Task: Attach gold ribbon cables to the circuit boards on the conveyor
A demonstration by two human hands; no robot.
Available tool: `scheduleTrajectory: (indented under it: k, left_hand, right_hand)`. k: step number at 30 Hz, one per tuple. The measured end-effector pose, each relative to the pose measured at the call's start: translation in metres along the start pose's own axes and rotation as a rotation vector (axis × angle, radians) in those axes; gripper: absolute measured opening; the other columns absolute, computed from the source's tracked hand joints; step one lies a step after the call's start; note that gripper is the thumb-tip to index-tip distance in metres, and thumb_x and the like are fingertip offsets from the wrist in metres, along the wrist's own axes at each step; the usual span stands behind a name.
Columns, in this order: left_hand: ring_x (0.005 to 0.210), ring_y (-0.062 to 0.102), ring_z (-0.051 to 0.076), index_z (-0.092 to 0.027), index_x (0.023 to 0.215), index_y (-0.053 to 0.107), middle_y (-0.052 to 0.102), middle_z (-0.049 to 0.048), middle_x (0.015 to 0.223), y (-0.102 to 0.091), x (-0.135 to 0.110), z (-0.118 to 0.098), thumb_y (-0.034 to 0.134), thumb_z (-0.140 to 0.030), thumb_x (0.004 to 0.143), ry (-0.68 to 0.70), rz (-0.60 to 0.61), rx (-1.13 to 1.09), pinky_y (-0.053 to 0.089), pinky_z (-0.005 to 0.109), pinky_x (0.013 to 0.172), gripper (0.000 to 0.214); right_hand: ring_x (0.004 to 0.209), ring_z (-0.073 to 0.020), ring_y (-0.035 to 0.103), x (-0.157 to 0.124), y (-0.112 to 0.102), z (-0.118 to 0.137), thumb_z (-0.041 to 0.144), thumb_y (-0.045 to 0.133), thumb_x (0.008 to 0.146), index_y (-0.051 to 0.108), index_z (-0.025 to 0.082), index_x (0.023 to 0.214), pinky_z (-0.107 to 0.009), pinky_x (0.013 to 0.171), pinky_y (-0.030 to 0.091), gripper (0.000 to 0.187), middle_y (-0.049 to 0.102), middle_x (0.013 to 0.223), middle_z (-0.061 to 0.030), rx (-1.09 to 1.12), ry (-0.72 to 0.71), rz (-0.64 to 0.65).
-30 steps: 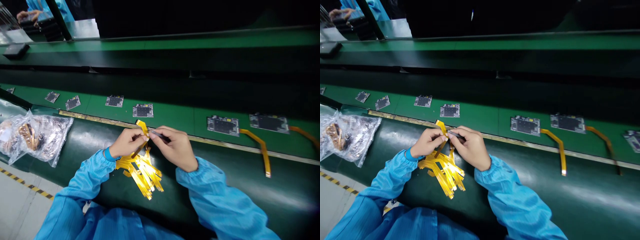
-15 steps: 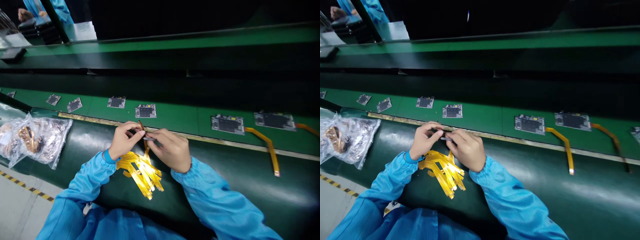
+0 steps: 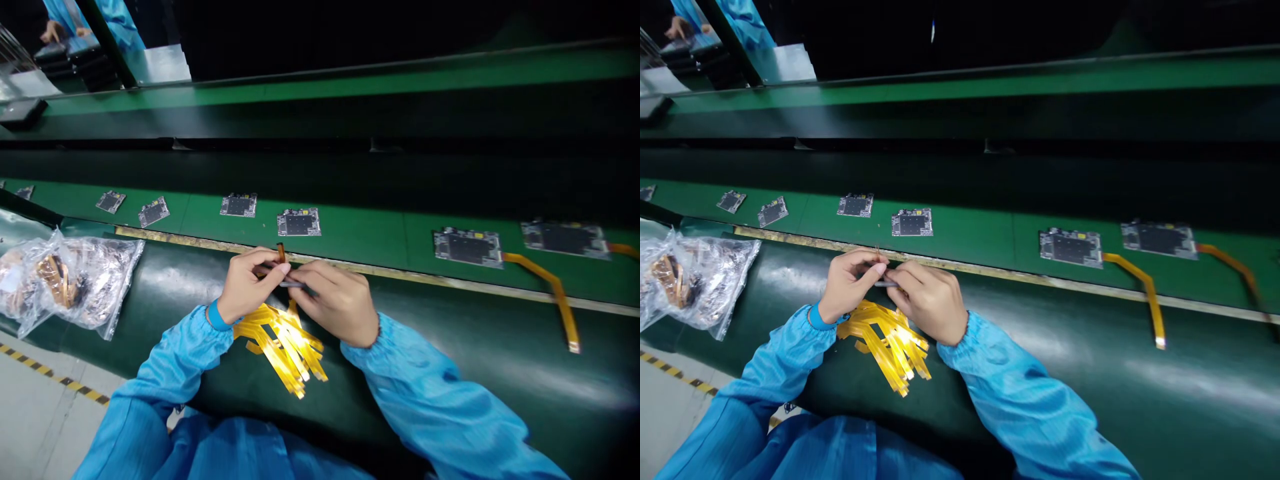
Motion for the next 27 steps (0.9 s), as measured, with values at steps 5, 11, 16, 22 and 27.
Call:
scheduleTrajectory:
  k: [5, 11, 16, 22, 27]
  left_hand:
    - [0.08, 0.073, 0.015, -0.015, 0.092, 0.078, 0.078, 0.0081, 0.089, 0.004, 0.0, -0.006, 0.071, -0.038, 0.097, 0.122, 0.046, 0.093, 0.061, 0.024, 0.073, 0.024]
    - [0.074, 0.071, 0.014, -0.016, 0.094, 0.077, 0.076, 0.0062, 0.084, 0.011, -0.005, -0.016, 0.067, -0.035, 0.101, 0.266, 0.153, 0.176, 0.058, 0.025, 0.071, 0.023]
    - [0.074, 0.071, 0.014, -0.016, 0.095, 0.077, 0.077, 0.0068, 0.085, 0.009, -0.005, -0.018, 0.066, -0.039, 0.103, 0.289, 0.176, 0.155, 0.059, 0.026, 0.072, 0.028]
    - [0.077, 0.072, 0.014, -0.015, 0.096, 0.078, 0.078, 0.0072, 0.088, 0.006, -0.005, -0.017, 0.067, -0.036, 0.102, 0.324, 0.148, 0.16, 0.06, 0.026, 0.074, 0.024]
    - [0.078, 0.072, 0.014, -0.016, 0.097, 0.078, 0.078, 0.0071, 0.089, 0.006, -0.006, -0.018, 0.067, -0.033, 0.102, 0.323, 0.169, 0.156, 0.059, 0.025, 0.075, 0.021]
  right_hand:
    - [0.057, -0.0138, 0.064, 0.004, -0.008, -0.017, 0.039, 0.076, 0.091, 0.077, 0.021, 0.09, -0.024, 0.049, 0.049, 0.018, 0.074, 0.074, -0.0031, 0.476, 0.469, 0.055]
    - [0.059, -0.0146, 0.062, 0.005, -0.008, -0.026, 0.064, 0.088, 0.074, 0.072, 0.021, 0.08, -0.026, 0.054, 0.052, 0.046, 0.07, 0.068, -0.0016, 0.75, 0.762, 0.102]
    - [0.057, -0.0129, 0.058, 0.007, 0.0, -0.025, 0.067, 0.088, 0.072, 0.071, 0.021, 0.081, -0.025, 0.054, 0.05, 0.05, 0.067, 0.067, 0.0, 0.895, 0.831, 0.116]
    - [0.057, -0.0136, 0.058, 0.007, 0.002, -0.024, 0.068, 0.086, 0.074, 0.072, 0.021, 0.08, -0.025, 0.053, 0.05, 0.049, 0.067, 0.066, -0.0006, 0.879, 0.835, 0.117]
    - [0.058, -0.014, 0.061, 0.009, 0.0, -0.021, 0.068, 0.088, 0.071, 0.072, 0.022, 0.083, -0.026, 0.055, 0.053, 0.05, 0.069, 0.068, -0.0004, 0.861, 0.795, 0.091]
Point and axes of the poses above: each hand's wrist, its own x-axis towards the middle knuckle, its own y-axis out of the palm, z = x × y, the point moved 4 cm from there along x, towards the middle knuckle
